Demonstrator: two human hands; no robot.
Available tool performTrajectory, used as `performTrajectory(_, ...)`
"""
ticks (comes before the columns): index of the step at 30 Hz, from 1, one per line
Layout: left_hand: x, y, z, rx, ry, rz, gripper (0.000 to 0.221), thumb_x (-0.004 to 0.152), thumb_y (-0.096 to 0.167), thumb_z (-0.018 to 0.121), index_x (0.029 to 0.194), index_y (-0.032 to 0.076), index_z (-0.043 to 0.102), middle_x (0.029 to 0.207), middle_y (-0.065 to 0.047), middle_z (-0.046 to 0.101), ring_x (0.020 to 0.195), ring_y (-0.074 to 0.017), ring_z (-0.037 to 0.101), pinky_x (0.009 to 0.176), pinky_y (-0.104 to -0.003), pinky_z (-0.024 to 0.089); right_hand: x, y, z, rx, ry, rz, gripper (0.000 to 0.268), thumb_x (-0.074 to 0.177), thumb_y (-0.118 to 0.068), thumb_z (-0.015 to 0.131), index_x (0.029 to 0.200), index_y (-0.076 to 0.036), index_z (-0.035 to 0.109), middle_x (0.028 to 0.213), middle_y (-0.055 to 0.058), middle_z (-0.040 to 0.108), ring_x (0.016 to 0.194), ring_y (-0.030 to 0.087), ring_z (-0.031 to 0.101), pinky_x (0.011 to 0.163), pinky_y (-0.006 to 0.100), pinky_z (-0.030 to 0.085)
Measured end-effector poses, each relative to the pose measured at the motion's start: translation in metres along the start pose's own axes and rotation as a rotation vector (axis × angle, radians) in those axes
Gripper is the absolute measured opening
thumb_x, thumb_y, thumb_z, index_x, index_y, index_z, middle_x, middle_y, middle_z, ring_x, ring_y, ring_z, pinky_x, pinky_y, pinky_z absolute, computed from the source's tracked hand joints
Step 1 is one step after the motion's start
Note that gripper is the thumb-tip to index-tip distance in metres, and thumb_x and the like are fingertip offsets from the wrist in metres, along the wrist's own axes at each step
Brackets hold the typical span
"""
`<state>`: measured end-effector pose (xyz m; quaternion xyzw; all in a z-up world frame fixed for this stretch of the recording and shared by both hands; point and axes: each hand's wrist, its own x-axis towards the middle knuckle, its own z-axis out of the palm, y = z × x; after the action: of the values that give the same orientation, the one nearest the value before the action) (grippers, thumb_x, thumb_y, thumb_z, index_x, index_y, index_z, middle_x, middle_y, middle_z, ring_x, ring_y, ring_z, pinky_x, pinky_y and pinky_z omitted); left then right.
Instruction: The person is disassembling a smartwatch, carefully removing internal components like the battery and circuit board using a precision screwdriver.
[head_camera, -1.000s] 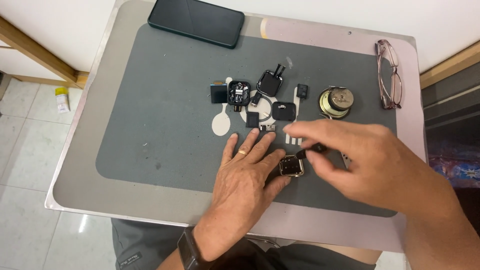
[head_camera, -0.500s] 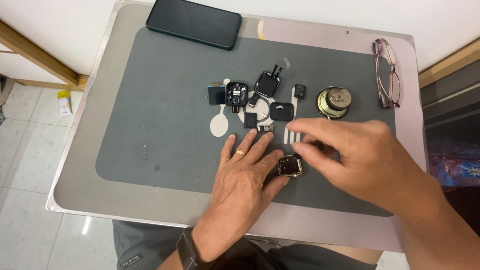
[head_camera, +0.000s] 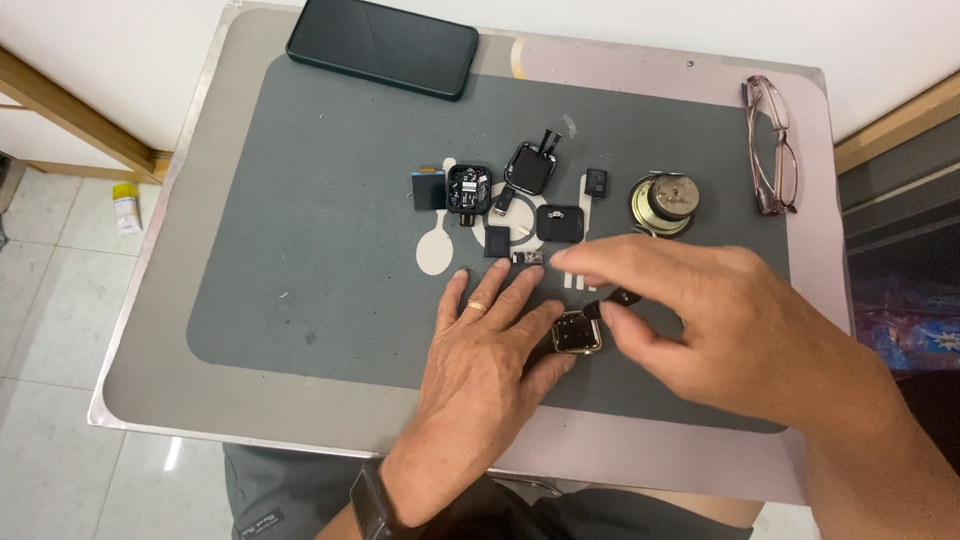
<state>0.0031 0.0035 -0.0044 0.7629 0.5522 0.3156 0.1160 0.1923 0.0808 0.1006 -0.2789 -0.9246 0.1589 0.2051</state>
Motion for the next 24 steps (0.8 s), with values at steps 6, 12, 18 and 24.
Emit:
performTrajectory(6,0.000,0.001,0.000,0.016,-0.007,-0.007,0.043,0.089,0.036,0.076,0.124,0.011,0.069,0.143,-0.015,0.061,0.140,-0.0421,0.049,0.117,-0.064,0.026,-0.001,0.003,0.006,-0.124,0.096,-0.037,0.026,0.093,-0.010,0.076,0.118,-0.007,0.072,0.083,-0.003,0.075,0.059,0.008,0.066,0.058,0.025,0.057)
performTrajectory(12,0.002,0.001,-0.002,0.001,-0.020,-0.002,0.042,0.090,0.034,0.075,0.124,0.009,0.069,0.143,-0.017,0.061,0.140,-0.0433,0.047,0.117,-0.065,0.024,0.002,-0.003,-0.002,0.119,-0.090,0.007,0.047,0.088,0.001,0.062,0.133,-0.009,0.063,0.123,0.003,0.075,0.104,0.012,0.077,0.085,0.026,0.062)
performTrajectory(18,0.001,0.001,0.000,0.040,-0.005,-0.001,0.042,0.090,0.038,0.075,0.124,0.012,0.069,0.142,-0.013,0.062,0.140,-0.0404,0.049,0.117,-0.062,0.026,0.000,0.004,0.002,-0.097,0.098,-0.042,0.024,0.093,-0.007,0.073,0.117,-0.009,0.071,0.082,-0.004,0.073,0.060,0.010,0.063,0.060,0.027,0.054)
performTrajectory(24,0.002,0.002,-0.003,0.010,-0.029,-0.004,0.040,0.092,0.036,0.073,0.123,0.010,0.069,0.143,-0.017,0.061,0.140,-0.0444,0.047,0.117,-0.065,0.025,0.000,0.000,0.000,0.071,-0.017,-0.015,0.039,0.090,-0.001,0.069,0.129,-0.009,0.068,0.095,-0.001,0.077,0.054,0.008,0.060,0.055,0.023,0.054)
